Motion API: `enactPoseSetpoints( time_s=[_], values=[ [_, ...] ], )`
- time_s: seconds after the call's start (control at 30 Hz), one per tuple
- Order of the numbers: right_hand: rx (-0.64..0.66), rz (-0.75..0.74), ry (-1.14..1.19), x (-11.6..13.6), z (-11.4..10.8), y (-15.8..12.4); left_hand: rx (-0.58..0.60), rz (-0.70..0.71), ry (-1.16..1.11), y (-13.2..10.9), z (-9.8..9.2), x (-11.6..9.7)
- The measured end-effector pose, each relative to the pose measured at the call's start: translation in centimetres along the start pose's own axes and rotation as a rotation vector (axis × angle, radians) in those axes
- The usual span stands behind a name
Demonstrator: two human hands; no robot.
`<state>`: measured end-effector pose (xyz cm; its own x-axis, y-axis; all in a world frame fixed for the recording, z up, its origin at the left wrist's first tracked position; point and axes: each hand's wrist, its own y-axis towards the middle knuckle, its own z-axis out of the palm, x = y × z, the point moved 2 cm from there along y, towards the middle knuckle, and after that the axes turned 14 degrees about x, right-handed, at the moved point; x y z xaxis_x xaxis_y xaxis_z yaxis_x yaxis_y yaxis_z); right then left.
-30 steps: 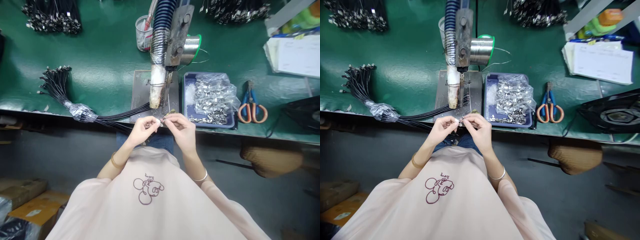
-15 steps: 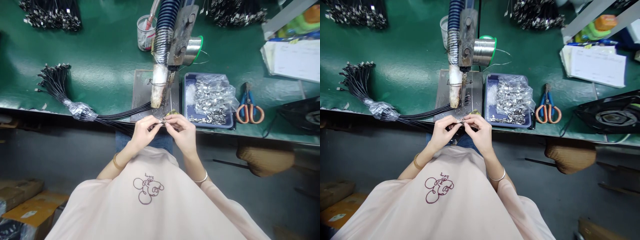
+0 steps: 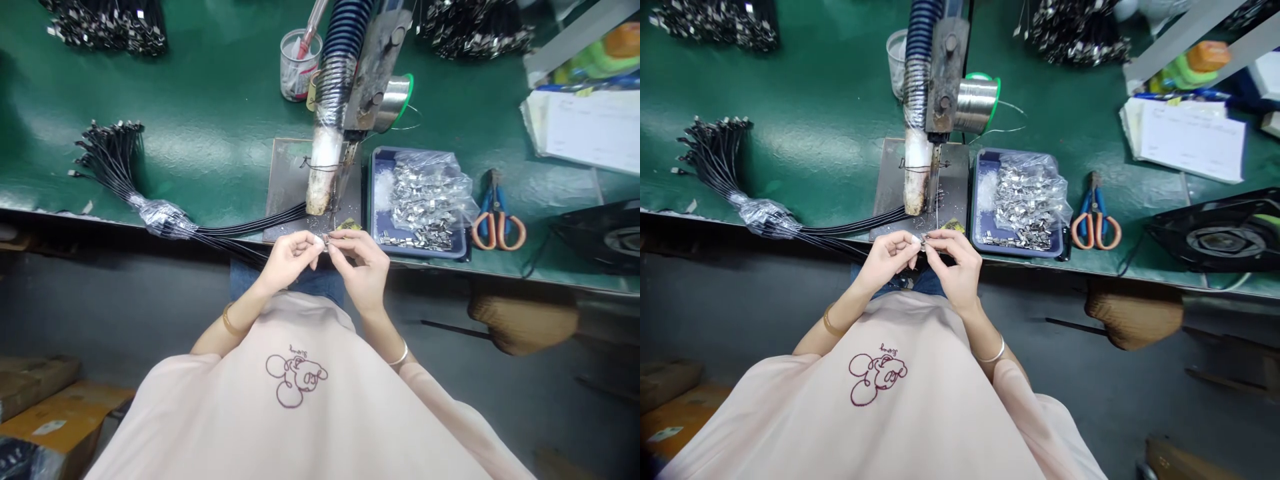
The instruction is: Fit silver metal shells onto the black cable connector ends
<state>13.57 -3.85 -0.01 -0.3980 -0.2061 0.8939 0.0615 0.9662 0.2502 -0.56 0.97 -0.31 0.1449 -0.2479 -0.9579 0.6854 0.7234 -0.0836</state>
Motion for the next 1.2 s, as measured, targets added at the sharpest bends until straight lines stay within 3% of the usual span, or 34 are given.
enactPoseSetpoints(
  time_s=[0.17,0.33,0.47,0.57,0.83,1.2],
  values=[
    [-0.112,-0.096,-0.053,0.0,-0.7,-0.2,-0.082,-0.002,-0.092,0.5,-0.3,0.2],
    [-0.104,-0.288,-0.252,0.5,-0.6,-0.6,-0.128,-0.012,-0.073,0.9,-0.3,0.1],
    [-0.148,-0.175,-0.140,0.0,-0.5,-0.1,-0.111,-0.018,-0.059,1.1,-0.4,0.0],
    [-0.095,-0.127,-0.136,-0.3,-0.5,0.2,-0.107,-0.005,-0.055,1.2,-0.4,0.0],
    [-0.063,-0.318,-0.332,-0.5,-0.7,0.6,-0.152,0.022,-0.039,1.7,-0.5,0.2],
    [-0.041,-0.308,-0.389,-0.8,-0.6,1.0,-0.214,0.018,0.009,2.2,-0.5,0.0]
  ],
)
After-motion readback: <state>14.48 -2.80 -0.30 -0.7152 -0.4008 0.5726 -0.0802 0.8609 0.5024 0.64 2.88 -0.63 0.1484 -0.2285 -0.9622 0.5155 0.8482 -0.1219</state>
